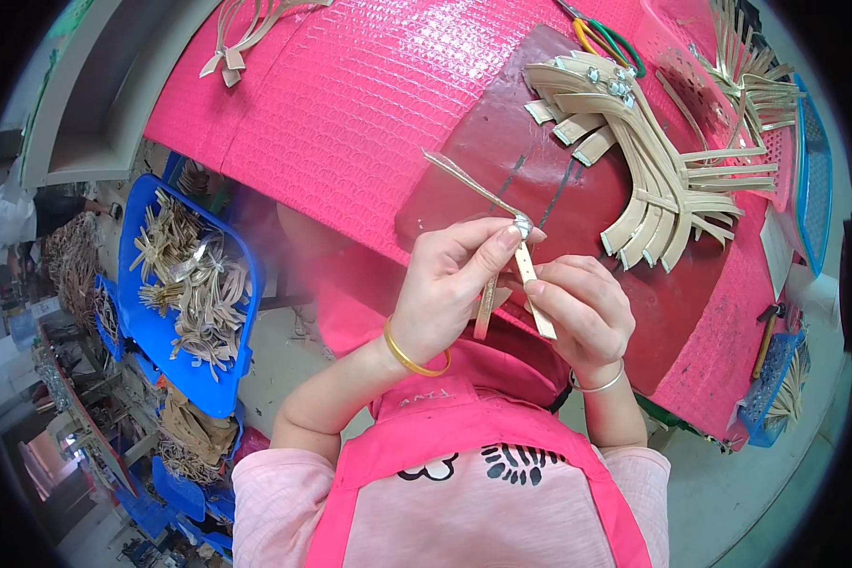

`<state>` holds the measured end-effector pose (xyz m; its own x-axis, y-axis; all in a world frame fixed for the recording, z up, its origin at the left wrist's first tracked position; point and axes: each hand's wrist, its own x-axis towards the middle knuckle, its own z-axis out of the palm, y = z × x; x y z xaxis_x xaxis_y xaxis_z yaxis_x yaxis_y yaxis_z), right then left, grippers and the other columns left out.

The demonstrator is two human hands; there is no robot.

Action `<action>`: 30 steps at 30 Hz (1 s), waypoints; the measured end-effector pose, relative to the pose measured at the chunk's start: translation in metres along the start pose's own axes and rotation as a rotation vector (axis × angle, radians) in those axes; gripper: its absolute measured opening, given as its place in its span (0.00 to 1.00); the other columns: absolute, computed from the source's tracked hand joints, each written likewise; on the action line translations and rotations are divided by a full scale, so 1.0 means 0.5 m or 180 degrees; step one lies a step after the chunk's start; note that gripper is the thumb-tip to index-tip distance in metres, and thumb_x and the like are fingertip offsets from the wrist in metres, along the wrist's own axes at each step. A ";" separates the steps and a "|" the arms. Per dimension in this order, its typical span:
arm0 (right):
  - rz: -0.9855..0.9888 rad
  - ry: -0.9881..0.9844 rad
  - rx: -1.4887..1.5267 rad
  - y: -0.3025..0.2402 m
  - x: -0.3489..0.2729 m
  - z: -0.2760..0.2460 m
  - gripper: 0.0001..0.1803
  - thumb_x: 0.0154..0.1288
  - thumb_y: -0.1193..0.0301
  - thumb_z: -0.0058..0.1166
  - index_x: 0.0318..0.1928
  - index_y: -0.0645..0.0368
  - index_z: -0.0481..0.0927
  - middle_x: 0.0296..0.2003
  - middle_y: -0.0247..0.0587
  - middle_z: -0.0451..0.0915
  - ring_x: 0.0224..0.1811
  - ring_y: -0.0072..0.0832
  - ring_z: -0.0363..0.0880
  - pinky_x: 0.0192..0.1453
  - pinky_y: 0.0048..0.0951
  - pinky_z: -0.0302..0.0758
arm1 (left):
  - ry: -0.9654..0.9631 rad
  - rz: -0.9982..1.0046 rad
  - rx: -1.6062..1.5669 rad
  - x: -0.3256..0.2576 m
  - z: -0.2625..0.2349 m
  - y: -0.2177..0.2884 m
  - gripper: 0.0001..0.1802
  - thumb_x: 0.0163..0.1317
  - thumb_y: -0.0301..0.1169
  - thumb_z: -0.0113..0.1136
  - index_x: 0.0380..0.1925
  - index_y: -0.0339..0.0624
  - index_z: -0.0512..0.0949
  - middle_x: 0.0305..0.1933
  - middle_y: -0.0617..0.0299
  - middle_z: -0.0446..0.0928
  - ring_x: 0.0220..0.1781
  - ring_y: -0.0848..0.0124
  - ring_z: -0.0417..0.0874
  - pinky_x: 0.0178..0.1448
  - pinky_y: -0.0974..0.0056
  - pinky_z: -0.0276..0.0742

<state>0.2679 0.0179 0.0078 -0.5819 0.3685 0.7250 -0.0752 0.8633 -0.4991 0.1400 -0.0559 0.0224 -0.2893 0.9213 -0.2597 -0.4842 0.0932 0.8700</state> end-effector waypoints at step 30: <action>0.4325 0.0616 0.4982 -0.019 0.042 0.034 0.09 0.60 0.71 0.47 0.25 0.56 0.66 0.14 0.27 0.64 0.08 0.11 0.50 0.12 0.14 0.48 | 0.0541 0.0769 0.2213 -0.002 -0.026 0.023 0.08 0.51 0.19 0.53 0.33 0.29 0.75 0.23 0.53 0.77 0.24 0.72 0.79 0.25 0.71 0.72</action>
<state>0.2427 0.0114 0.0196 -0.7820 0.4873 -0.3886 -0.2978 -0.8398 -0.4539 0.1239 -0.0604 0.0274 -0.4721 0.8806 -0.0404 0.2250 0.1646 0.9603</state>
